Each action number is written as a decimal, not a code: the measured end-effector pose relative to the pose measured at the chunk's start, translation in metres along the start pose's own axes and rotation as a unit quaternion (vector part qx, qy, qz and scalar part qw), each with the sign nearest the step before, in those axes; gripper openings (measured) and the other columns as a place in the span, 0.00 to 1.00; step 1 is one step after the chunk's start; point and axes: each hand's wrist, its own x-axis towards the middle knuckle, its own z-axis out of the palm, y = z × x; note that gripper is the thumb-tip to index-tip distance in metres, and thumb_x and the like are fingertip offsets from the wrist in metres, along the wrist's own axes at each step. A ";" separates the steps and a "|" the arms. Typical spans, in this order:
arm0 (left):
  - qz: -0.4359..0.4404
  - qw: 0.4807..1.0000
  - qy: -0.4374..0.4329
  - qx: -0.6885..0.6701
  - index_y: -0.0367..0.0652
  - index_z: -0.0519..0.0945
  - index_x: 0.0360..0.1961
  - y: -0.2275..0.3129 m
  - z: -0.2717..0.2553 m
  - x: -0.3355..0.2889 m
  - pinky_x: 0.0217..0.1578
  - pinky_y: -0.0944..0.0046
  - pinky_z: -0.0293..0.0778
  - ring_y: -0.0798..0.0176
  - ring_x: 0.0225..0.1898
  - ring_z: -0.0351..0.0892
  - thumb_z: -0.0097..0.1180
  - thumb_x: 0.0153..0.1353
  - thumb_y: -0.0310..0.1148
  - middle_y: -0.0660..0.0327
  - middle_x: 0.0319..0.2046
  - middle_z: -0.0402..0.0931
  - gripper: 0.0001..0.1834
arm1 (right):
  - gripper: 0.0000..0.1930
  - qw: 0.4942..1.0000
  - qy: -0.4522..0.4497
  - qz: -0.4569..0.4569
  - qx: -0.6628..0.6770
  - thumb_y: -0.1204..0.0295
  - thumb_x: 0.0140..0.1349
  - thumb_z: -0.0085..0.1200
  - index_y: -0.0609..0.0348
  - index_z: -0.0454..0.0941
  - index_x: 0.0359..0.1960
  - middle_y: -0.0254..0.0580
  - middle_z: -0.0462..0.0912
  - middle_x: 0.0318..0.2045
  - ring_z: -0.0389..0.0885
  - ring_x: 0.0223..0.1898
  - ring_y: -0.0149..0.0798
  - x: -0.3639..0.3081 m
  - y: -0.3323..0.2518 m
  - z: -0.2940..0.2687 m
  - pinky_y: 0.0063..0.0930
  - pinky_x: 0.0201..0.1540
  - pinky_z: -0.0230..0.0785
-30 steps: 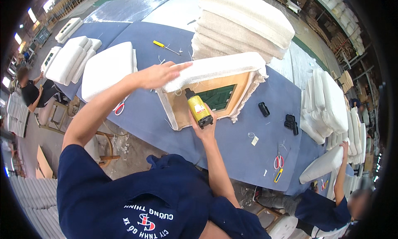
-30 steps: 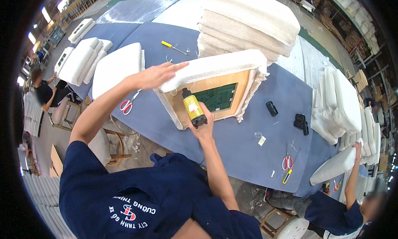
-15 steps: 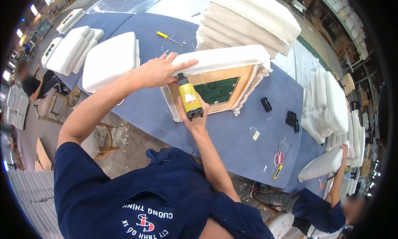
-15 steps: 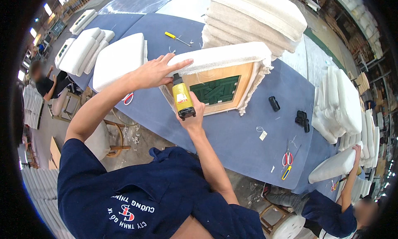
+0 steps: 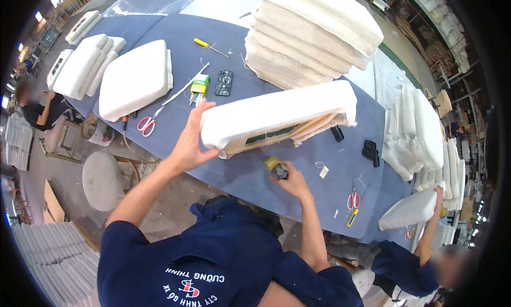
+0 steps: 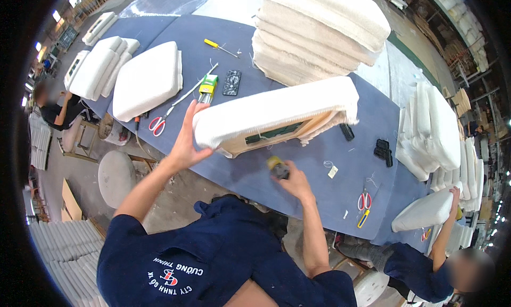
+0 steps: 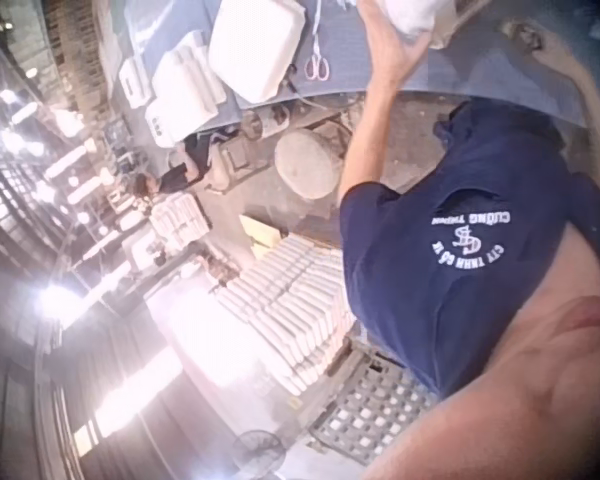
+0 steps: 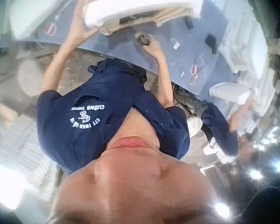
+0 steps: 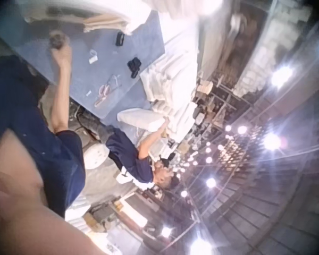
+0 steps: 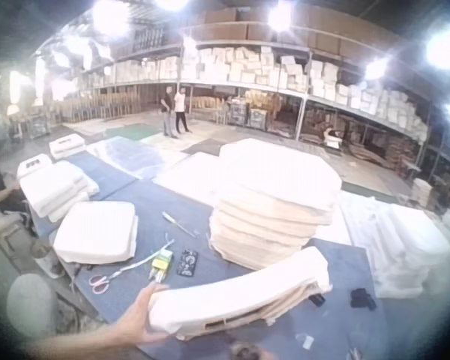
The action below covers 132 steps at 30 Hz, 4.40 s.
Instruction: The person wraps white fabric around rectangular foam blocks, secures the fabric with a staple gun, and trims excess fabric with scissors. The person repeats this process for multiple cushion units on a workbench.
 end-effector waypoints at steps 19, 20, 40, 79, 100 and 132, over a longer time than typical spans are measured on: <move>0.044 0.989 0.140 0.026 0.42 0.60 0.75 0.200 0.175 -0.030 0.72 0.38 0.64 0.34 0.71 0.70 0.78 0.51 0.29 0.36 0.73 0.63 0.52 | 0.50 0.709 0.072 -0.114 0.692 0.31 0.79 0.39 0.55 0.46 0.87 0.48 0.59 0.83 0.60 0.82 0.47 -0.032 0.015 -0.133 0.52 0.79 0.59; 0.075 0.996 0.049 0.010 0.45 0.67 0.74 0.211 0.190 -0.038 0.74 0.35 0.61 0.32 0.73 0.68 0.81 0.51 0.33 0.38 0.75 0.64 0.50 | 0.49 0.721 0.097 -0.085 0.681 0.32 0.79 0.40 0.55 0.47 0.87 0.47 0.59 0.83 0.61 0.81 0.46 -0.028 0.031 -0.140 0.49 0.81 0.55; -0.252 0.883 -0.029 0.396 0.54 0.62 0.84 -0.075 0.395 -0.025 0.69 0.25 0.65 0.28 0.74 0.67 0.47 0.81 0.55 0.33 0.73 0.68 0.36 | 0.24 0.690 0.293 -0.652 0.114 0.49 0.57 0.69 0.47 0.84 0.50 0.41 0.82 0.58 0.71 0.73 0.53 0.013 -0.171 -0.038 0.63 0.72 0.61; -0.169 0.924 0.017 -0.342 0.30 0.58 0.79 0.024 0.593 0.344 0.70 0.54 0.68 0.55 0.68 0.70 0.74 0.63 0.38 0.48 0.68 0.70 0.51 | 0.25 0.783 0.584 0.016 0.213 0.65 0.79 0.55 0.68 0.75 0.70 0.44 0.84 0.61 0.81 0.61 0.37 0.019 0.516 -0.478 0.36 0.67 0.71; -0.093 0.985 -0.056 0.137 0.62 0.67 0.83 -0.132 0.725 0.454 0.74 0.39 0.68 0.26 0.78 0.63 0.61 0.72 0.56 0.29 0.80 0.54 0.41 | 0.38 0.812 0.502 0.288 -0.073 0.38 0.72 0.56 0.60 0.80 0.67 0.62 0.86 0.60 0.86 0.59 0.66 0.307 0.609 -0.406 0.55 0.63 0.77; -0.119 0.956 -0.253 0.089 0.62 0.44 0.89 -0.175 0.718 0.473 0.81 0.36 0.44 0.19 0.84 0.33 0.47 0.80 0.63 0.22 0.82 0.23 0.46 | 0.23 0.857 0.482 0.116 -0.139 0.65 0.54 0.75 0.43 0.85 0.53 0.37 0.79 0.63 0.71 0.68 0.50 0.183 0.475 -0.253 0.57 0.68 0.59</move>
